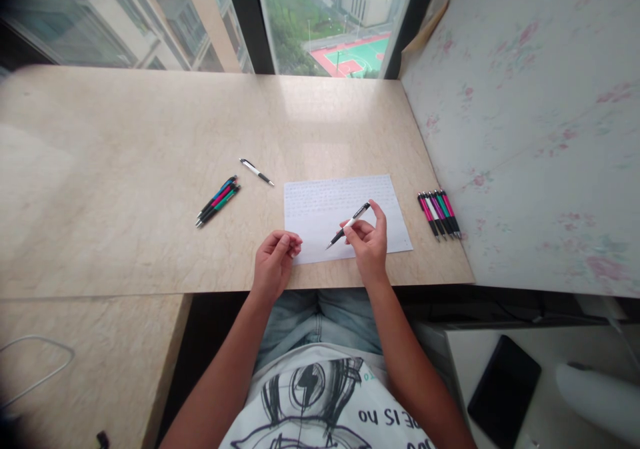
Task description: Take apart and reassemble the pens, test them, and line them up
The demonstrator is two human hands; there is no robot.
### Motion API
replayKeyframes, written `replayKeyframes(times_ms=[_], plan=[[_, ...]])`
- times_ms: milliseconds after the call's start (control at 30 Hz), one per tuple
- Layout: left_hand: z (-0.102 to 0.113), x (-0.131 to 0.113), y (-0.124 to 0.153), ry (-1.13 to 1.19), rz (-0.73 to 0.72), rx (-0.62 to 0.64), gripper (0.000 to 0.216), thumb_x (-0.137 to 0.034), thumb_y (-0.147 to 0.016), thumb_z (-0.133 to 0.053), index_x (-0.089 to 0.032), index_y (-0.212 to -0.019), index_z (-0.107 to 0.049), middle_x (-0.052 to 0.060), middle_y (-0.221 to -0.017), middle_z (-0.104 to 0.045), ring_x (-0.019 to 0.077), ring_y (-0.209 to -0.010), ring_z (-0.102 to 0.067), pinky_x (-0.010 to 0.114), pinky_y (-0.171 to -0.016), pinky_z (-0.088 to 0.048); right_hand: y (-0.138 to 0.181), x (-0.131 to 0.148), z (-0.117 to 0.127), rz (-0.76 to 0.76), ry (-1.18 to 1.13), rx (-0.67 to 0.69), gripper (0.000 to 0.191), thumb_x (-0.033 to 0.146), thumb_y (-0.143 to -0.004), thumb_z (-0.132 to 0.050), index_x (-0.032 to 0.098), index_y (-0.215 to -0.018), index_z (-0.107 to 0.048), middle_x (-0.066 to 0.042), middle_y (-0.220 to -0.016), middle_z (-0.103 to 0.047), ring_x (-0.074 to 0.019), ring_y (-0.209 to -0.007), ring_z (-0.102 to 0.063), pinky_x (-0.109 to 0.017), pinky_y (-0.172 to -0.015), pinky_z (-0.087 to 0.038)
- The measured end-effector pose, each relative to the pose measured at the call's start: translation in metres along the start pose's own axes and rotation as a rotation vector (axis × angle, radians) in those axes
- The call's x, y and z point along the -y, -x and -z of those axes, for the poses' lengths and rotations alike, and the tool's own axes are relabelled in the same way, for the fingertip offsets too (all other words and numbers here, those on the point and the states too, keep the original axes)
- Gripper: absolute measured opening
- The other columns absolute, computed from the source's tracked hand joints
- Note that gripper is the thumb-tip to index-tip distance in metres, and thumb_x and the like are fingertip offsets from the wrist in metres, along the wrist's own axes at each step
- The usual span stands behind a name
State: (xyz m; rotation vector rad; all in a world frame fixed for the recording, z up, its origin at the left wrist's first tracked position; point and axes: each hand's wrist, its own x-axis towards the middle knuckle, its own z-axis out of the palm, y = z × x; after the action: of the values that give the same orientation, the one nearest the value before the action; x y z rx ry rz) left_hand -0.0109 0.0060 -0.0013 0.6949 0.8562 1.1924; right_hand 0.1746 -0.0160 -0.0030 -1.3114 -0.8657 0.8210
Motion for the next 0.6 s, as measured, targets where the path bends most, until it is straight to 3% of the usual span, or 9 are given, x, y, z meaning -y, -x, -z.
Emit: replayKeyframes(times_ms=[267,467,533,600], plan=[[-0.0002,0.0000,0.0004,0.021,-0.006,0.009,0.019,-0.035,-0.084,-0.074,-0.017,-0.080,-0.069,0.003,-0.080,-0.068,0.0102,-0.068,-0.057,0.023,-0.064,-0.043,0.0000,0.0025,-0.0006,0.025,0.021,0.019,0.079,0.033,-0.084,-0.068,0.029,-0.151,-0.026,-0.002,-0.091,-0.073,-0.0185,-0.075,-0.069,-0.028,-0.059,-0.053],[-0.0003,-0.0001,0.0005,0.020,-0.004,0.011,0.019,-0.035,-0.084,-0.073,-0.016,-0.081,-0.069,0.003,-0.080,-0.068,0.0099,-0.068,-0.057,0.022,-0.064,-0.043,-0.0017,0.0022,-0.0015,-0.014,-0.053,-0.040,0.083,0.031,-0.082,-0.071,0.031,-0.151,-0.026,0.000,-0.090,-0.072,-0.0171,-0.075,-0.068,-0.026,-0.058,-0.051],[-0.0003,-0.0002,0.0005,0.017,-0.003,0.010,0.019,-0.035,-0.084,-0.073,-0.016,-0.081,-0.069,0.003,-0.080,-0.068,0.0100,-0.068,-0.056,0.023,-0.064,-0.043,-0.0030,0.0026,-0.0019,-0.013,-0.054,-0.070,0.078,0.032,-0.080,-0.073,0.031,-0.147,-0.033,0.002,-0.087,-0.069,-0.0156,-0.072,-0.066,-0.025,-0.057,-0.051],[-0.0003,-0.0002,0.0005,0.012,-0.004,0.008,0.019,-0.035,-0.083,-0.074,-0.017,-0.080,-0.069,0.003,-0.080,-0.068,0.0102,-0.068,-0.056,0.023,-0.064,-0.043,-0.0045,0.0027,-0.0023,-0.030,-0.021,-0.087,0.057,0.035,-0.078,-0.076,0.027,-0.130,-0.054,0.003,-0.080,-0.065,-0.0132,-0.065,-0.061,-0.024,-0.055,-0.049]])
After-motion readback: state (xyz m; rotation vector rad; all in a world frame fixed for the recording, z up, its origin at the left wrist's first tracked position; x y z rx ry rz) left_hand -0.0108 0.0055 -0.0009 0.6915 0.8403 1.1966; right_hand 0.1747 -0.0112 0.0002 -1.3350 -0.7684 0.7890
